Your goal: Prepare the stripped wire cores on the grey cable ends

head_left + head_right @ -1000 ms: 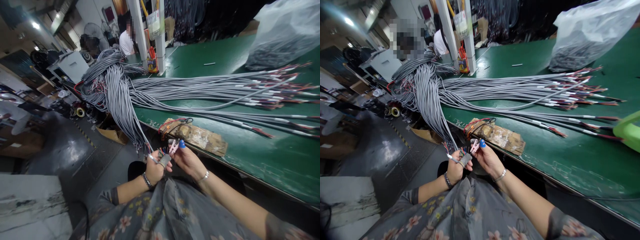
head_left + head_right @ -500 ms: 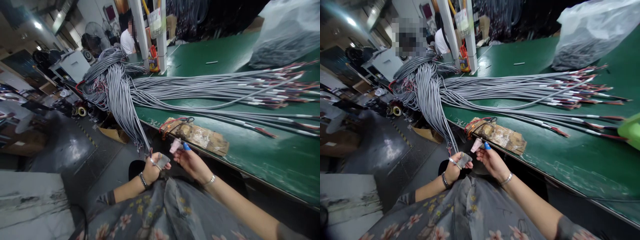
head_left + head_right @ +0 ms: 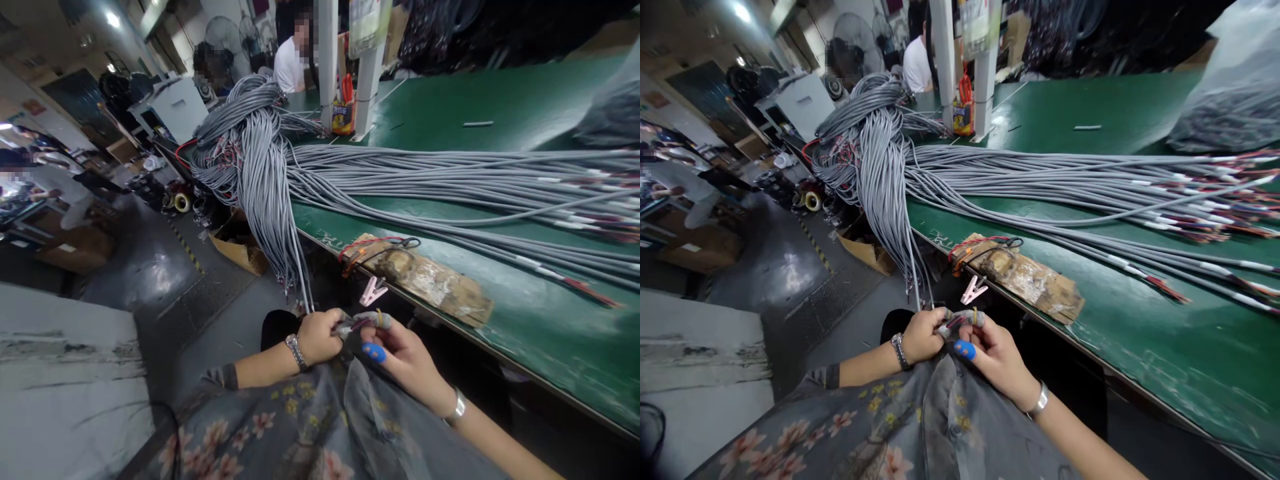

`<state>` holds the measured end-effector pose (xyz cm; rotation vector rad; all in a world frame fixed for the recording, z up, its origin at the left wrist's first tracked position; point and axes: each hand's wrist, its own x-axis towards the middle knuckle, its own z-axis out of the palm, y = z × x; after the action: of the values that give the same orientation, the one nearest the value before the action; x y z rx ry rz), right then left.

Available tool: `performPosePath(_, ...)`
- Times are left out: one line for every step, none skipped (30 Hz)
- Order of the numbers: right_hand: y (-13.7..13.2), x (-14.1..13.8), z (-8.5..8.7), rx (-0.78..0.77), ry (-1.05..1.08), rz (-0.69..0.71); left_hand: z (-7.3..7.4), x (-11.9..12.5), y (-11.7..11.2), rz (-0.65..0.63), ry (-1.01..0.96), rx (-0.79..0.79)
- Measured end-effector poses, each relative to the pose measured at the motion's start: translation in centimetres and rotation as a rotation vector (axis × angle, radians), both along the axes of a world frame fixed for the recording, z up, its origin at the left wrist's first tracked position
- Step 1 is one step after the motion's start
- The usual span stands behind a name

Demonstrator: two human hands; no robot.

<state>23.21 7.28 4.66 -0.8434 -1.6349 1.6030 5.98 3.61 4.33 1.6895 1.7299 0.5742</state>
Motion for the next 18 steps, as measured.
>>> performPosePath(0.0,-0.1,0.3,0.033,-0.001,-0.01,0.2,0.0,0.0,-0.012,0.032,-0.013)
performPosePath(0.0,-0.3,0.5,0.06,-0.002,-0.022,0.3,0.0,0.0,-0.026,0.052,-0.022)
performPosePath(0.0,-0.4,0.7,0.077,-0.001,-0.031,0.4,0.0,-0.1,-0.042,0.06,-0.028)
performPosePath(0.1,-0.5,0.8,0.085,0.0,-0.035,0.5,-0.1,-0.1,-0.06,0.061,-0.03)
performPosePath(0.1,-0.6,0.8,0.086,0.003,-0.033,0.5,-0.1,-0.2,-0.078,0.059,-0.025)
performPosePath(0.2,-0.7,0.8,0.085,0.005,-0.025,0.5,-0.2,-0.2,-0.096,0.054,-0.013)
performPosePath(0.2,-0.7,0.8,0.081,0.008,-0.009,0.4,-0.3,-0.2,-0.109,0.051,0.0)
performPosePath(0.1,-0.7,0.8,0.076,0.011,0.006,0.3,-0.3,-0.2,-0.112,0.056,0.013)
performPosePath(0.0,-0.7,0.8,0.068,0.016,0.02,0.2,-0.4,-0.2,-0.107,0.069,0.022)
performPosePath(0.0,-0.6,0.8,0.06,0.019,0.03,0.2,-0.4,-0.1,-0.097,0.087,0.026)
performPosePath(-0.1,-0.5,0.9,0.052,0.017,0.034,0.1,-0.4,-0.1,-0.091,0.112,0.021)
performPosePath(-0.1,-0.5,1.0,0.047,0.011,0.026,0.0,-0.4,0.0,-0.089,0.14,0.008)
performPosePath(-0.1,-0.5,1.1,0.044,-0.002,0.01,0.0,-0.4,0.0,-0.091,0.165,-0.008)
performPosePath(-0.1,-0.5,1.3,0.041,-0.016,-0.009,0.0,-0.4,0.1,-0.095,0.179,-0.024)
performPosePath(0.0,-0.5,1.4,0.035,-0.025,-0.022,0.0,-0.4,0.1,-0.103,0.17,-0.034)
performPosePath(0.2,-0.6,1.5,0.023,-0.029,-0.027,0.2,-0.4,0.1,-0.116,0.125,-0.037)
performPosePath(0.4,-0.6,1.6,0.005,-0.024,-0.016,0.3,-0.3,0.1,-0.137,0.035,-0.034)
performPosePath(0.7,-0.7,1.6,-0.019,-0.015,0.007,0.5,-0.3,0.1,-0.16,-0.093,-0.033)
